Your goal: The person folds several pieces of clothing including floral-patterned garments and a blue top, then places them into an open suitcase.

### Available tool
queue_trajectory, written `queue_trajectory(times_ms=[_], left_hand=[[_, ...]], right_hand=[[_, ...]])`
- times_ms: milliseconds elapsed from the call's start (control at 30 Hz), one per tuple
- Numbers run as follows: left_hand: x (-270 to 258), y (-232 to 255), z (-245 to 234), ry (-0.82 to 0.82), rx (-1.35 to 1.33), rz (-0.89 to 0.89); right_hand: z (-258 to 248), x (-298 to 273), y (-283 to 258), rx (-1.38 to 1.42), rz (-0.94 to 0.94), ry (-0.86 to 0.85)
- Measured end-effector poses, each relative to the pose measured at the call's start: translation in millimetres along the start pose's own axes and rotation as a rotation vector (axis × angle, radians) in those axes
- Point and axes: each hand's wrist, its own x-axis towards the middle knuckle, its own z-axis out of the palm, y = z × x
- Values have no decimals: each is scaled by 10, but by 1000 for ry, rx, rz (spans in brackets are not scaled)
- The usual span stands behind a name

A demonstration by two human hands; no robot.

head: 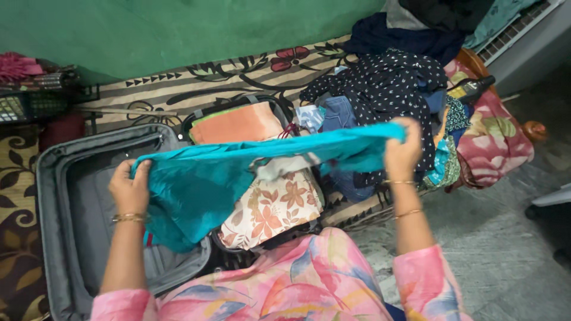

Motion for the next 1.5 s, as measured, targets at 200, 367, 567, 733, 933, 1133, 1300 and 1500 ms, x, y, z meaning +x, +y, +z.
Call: queue_trajectory(times_ms=[200, 367, 567, 733, 933, 1133, 1300, 1500], left_hand=[[137, 541, -453, -327, -251, -90], [378, 806, -406, -670, 369, 230], [372, 938, -331, -176, 423, 213], [270, 480, -392, 188, 115, 95], [-312, -297, -192, 211, 560, -295], [-1480, -108, 526, -274, 64, 5], [-2345, 623, 1265, -1137, -466, -735], [-2356, 1361, 1807, -616, -423, 185]], right_hand=[[-786, 675, -549, 28, -197, 35], [-524, 1004, -418, 137, 186, -229], [-485, 1026, -650, 424, 148, -109], [-514, 339, -858, 276, -23, -178], [84, -1091, -562, 190, 245, -764], [385, -1800, -174, 125, 374, -866], [369, -1742, -298, 348, 507, -705], [376, -1265, -746, 699, 873, -721]])
